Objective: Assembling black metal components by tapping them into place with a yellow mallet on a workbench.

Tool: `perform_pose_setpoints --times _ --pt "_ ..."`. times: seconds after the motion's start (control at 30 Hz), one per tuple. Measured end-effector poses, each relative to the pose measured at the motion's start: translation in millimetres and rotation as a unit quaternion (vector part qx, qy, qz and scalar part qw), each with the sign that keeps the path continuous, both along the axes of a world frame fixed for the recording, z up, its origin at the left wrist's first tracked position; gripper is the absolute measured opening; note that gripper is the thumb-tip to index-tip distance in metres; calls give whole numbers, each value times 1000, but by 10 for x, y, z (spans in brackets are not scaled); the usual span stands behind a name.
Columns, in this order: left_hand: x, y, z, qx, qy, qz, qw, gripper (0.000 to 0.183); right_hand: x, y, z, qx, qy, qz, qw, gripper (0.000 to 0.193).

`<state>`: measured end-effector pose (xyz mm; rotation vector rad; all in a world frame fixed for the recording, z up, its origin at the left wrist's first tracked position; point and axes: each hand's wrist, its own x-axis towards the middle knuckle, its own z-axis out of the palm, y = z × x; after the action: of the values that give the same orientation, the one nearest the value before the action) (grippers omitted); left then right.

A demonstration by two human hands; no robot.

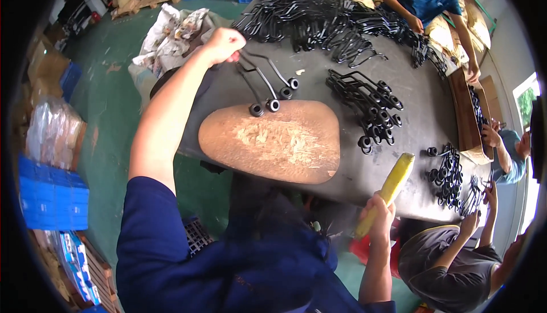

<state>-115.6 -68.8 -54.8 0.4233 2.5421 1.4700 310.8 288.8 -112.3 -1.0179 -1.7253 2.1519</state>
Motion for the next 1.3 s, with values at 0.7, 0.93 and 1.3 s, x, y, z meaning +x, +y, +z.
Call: perform_pose_setpoints --times 0.7,0.93,1.3 --pt "244 2344 -570 -172 183 -249 936 48 -45 89 17 -87 -20 8 996 14" --pt "117 2602 -406 -51 -50 -305 950 56 -60 127 30 -92 -16 8 996 16" --pt "452 2760 645 -201 240 -391 866 53 -54 124 12 -70 -17 24 997 13"
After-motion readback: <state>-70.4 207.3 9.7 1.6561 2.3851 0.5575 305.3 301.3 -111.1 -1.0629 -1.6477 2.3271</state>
